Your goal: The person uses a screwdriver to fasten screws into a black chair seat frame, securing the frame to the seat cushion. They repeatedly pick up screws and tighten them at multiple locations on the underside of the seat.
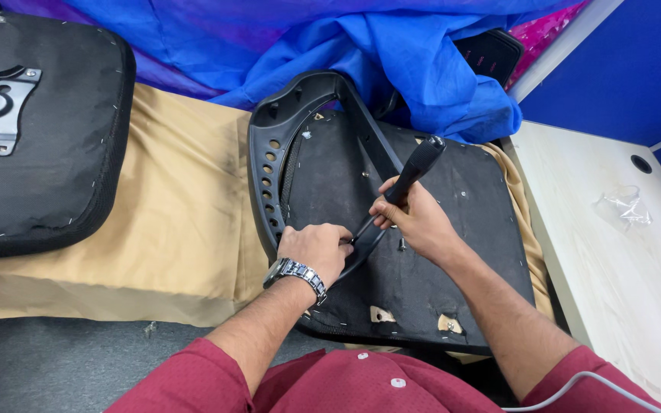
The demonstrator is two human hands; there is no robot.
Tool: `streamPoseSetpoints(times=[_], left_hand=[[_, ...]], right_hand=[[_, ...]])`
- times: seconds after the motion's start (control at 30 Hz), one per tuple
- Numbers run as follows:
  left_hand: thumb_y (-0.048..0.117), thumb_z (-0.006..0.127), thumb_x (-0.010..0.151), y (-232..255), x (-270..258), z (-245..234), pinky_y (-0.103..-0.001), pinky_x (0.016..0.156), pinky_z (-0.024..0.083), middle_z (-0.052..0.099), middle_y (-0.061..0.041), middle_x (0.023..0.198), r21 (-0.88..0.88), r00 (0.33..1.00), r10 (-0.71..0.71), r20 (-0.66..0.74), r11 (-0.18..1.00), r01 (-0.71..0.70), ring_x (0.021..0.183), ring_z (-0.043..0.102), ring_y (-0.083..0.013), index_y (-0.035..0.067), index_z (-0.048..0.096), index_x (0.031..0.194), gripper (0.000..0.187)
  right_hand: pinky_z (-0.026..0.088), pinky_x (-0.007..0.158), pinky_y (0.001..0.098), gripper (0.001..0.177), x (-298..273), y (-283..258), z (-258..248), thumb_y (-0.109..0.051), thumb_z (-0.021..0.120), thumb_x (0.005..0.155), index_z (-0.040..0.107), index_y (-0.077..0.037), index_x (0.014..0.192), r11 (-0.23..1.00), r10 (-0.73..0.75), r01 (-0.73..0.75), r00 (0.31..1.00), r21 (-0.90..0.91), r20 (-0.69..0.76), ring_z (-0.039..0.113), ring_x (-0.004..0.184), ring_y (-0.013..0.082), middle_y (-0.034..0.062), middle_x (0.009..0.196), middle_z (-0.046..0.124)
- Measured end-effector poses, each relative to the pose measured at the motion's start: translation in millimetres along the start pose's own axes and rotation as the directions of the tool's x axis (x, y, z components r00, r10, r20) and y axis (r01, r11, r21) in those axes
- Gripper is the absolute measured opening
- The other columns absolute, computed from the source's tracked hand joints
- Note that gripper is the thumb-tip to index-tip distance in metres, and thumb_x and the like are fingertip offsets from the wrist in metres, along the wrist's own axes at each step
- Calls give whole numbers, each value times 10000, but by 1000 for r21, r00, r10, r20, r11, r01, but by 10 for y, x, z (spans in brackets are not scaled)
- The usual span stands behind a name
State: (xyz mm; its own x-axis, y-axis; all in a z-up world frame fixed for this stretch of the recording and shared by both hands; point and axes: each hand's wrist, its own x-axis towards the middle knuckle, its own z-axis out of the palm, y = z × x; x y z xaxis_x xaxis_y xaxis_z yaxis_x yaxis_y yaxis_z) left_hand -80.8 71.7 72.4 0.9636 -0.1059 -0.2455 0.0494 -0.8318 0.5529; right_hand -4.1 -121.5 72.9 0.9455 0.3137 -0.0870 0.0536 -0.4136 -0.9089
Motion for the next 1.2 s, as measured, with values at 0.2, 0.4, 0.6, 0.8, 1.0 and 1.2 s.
streamPoseSetpoints(times=[0.2,0.4,0.6,0.8,1.0,1.2], left_hand=[[357,621,968,7,2,-18,-440,1021,402,786,-18,997,-10,1000,-8,6,1000,8,1016,718,-210,280,758,1161,250],[361,610,978,15,4,-22,-428,1037,404,788,-26,1008,3,999,-18,36,1000,17,1030,720,-212,296,743,1196,264],[211,591,982,17,178,26,-424,922,552,754,-34,1061,-318,999,2,-51,948,-19,1041,713,-259,270,736,1223,287],[165,698,912,-28,358,144,-361,896,581,789,-96,971,-351,978,121,-171,920,-175,943,763,-243,148,788,1075,186],[202,756,876,-91,371,168,-355,825,589,778,-110,943,-391,973,134,-187,899,-199,888,764,-241,135,787,1063,201],[221,750,878,-67,384,108,-321,788,597,802,-64,886,-448,986,97,-133,882,-147,807,780,-164,137,800,1022,173]], right_hand=[[606,746,303,234,-45,-83,38,-88,611,984,513,-31,1189,999,7,-8,1000,-51,-29,731,835,168,108,936,725],[602,769,309,220,-70,-174,63,-100,625,986,532,-32,1173,994,19,-21,1000,-105,-19,717,855,152,94,927,735],[574,881,328,149,-68,-254,-4,-48,636,960,612,-5,1100,977,-75,100,988,-190,135,738,956,171,68,941,740],[547,918,304,329,-82,-432,-58,-58,712,913,586,-50,1217,985,-118,138,977,-106,179,679,1066,128,21,1111,695],[605,911,319,339,-144,-565,-15,-52,764,873,663,-23,1195,993,-56,54,998,-106,-10,739,1022,156,82,1051,746],[568,978,307,364,-138,-593,29,-94,703,918,587,-45,1259,970,-233,240,967,-52,105,707,1117,132,42,1152,744]])
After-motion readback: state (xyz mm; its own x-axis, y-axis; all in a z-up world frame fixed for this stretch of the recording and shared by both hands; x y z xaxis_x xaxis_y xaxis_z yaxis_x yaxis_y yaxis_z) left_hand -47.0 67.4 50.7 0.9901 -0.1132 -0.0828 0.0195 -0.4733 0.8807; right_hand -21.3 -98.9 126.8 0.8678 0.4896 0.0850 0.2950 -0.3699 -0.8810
